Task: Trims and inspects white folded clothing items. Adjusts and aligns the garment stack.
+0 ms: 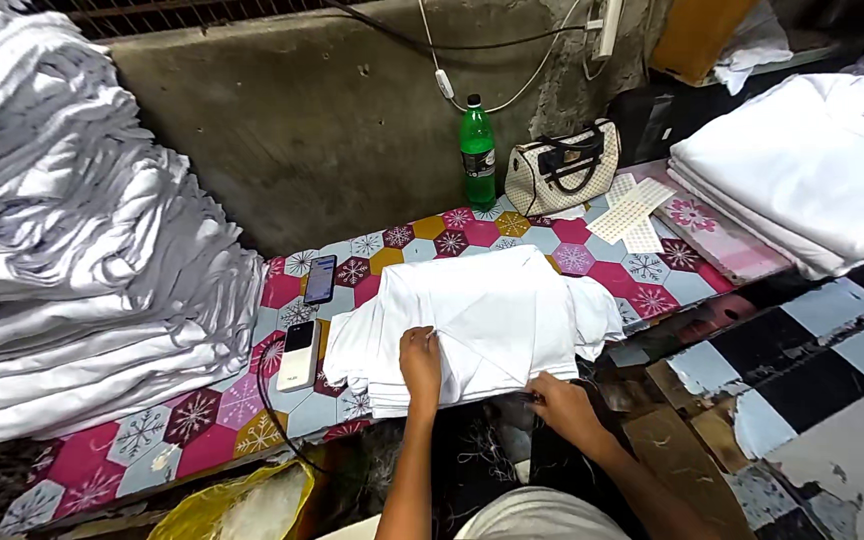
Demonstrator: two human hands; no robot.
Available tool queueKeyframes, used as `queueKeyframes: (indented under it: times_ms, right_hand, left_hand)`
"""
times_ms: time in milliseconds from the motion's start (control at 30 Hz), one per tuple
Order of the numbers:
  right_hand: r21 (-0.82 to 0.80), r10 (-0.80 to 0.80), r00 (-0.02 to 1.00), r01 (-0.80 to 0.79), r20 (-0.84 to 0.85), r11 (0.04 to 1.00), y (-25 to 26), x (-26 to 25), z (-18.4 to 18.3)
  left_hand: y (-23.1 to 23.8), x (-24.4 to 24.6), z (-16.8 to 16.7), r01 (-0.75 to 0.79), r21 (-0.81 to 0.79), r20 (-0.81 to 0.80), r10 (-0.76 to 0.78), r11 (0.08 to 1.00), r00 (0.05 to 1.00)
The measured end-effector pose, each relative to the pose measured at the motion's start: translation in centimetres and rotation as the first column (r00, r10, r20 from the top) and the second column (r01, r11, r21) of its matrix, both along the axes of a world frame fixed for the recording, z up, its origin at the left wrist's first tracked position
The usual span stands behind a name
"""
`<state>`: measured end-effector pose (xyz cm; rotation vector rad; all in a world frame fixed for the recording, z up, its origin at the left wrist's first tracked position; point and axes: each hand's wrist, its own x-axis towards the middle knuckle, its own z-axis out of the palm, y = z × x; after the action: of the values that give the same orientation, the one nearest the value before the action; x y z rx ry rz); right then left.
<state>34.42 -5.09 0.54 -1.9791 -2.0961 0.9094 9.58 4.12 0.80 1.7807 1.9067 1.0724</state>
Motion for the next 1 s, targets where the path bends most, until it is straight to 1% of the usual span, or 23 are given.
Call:
queueKeyframes:
  times_ms: [33, 67, 133, 167, 233, 300, 400, 467, 533, 600, 700, 767, 833, 933, 1000]
  right_hand:
    - [-0.031, -0.014, 0.998, 0.012, -0.061, 0.999, -0.1, 0.1, 0.0]
    - [-0.023, -0.042, 0.989, 0.039, -0.143, 0.999, 0.0, 0.4, 0.0]
    - [-0.005, -0.090, 0.936, 0.093, -0.340, 0.996, 0.9, 0.7, 0.3]
    - [-0.011, -0.101, 0.896, 0.107, -0.431, 0.994, 1.4, 0.8, 0.6]
    - [-0.066, -0.116, 0.822, 0.095, -0.557, 0.993, 2.4, 0.5, 1.0]
    - [-0.152, -0.152, 0.755, 0.071, -0.638, 0.986, 3.1, -0.2, 1.0]
    - [-0.312, -0.278, 0.614, 0.054, -0.738, 0.948, 3.8, -1.1, 0.3]
    - [-0.410, -0.367, 0.537, 0.044, -0.759, 0.911, 4.1, -1.5, -0.3]
    - [-0.473, -0.418, 0.514, 0.028, -0.749, 0.881, 4.5, -2.0, -0.6]
    - [-0.519, -0.460, 0.507, 0.028, -0.729, 0.854, 4.9, -2.5, -1.1]
    - [-0.576, -0.516, 0.491, 0.036, -0.702, 0.817, 5.4, -3.2, -1.8]
    - [-0.598, -0.526, 0.494, 0.017, -0.692, 0.802, 5.7, -3.6, -1.9]
    - [-0.599, -0.522, 0.487, -0.001, -0.700, 0.801, 5.8, -3.9, -1.8]
    - [-0.603, -0.537, 0.469, 0.011, -0.701, 0.798, 6.1, -4.1, -1.9]
    - [-0.598, -0.553, 0.460, 0.058, -0.695, 0.800, 6.2, -4.3, -2.3]
  left_hand:
    - [-0.6, -0.2, 0.0, -0.011, 0.004, 0.041, 0.011, 1.000, 0.999]
    - [-1.5, 0.3, 0.1, 0.004, 0.025, 0.093, -0.007, 1.000, 0.996]
    - [-3.1, 2.2, 0.0, 0.110, 0.055, 0.192, -0.119, 0.992, 0.974]
    - [-3.6, 3.3, -0.3, 0.171, 0.046, 0.207, -0.176, 0.984, 0.962]
    - [-3.6, 4.8, -1.8, 0.247, 0.005, 0.143, -0.245, 0.969, 0.959]
    - [-2.8, 5.3, -3.6, 0.253, -0.013, 0.044, -0.253, 0.967, 0.967]
    - [-2.0, 5.0, -6.0, 0.273, 0.133, -0.044, -0.270, 0.953, 0.962]
    - [-1.9, 4.7, -6.8, 0.289, 0.196, -0.055, -0.284, 0.937, 0.957]
    - [-1.9, 4.4, -6.8, 0.286, 0.199, -0.023, -0.287, 0.937, 0.958]
    - [-1.9, 4.2, -6.4, 0.287, 0.182, 0.047, -0.300, 0.941, 0.953]
    - [-2.4, 3.9, -5.5, 0.302, 0.100, 0.201, -0.317, 0.948, 0.927]
    - [-2.7, 3.7, -5.0, 0.314, 0.054, 0.275, -0.316, 0.948, 0.908]
    - [-3.0, 3.8, -4.8, 0.303, 0.047, 0.316, -0.302, 0.952, 0.899]
    - [-3.2, 3.9, -4.8, 0.296, 0.022, 0.333, -0.286, 0.955, 0.899]
    - [-3.3, 3.9, -4.8, 0.304, 0.003, 0.325, -0.289, 0.953, 0.901]
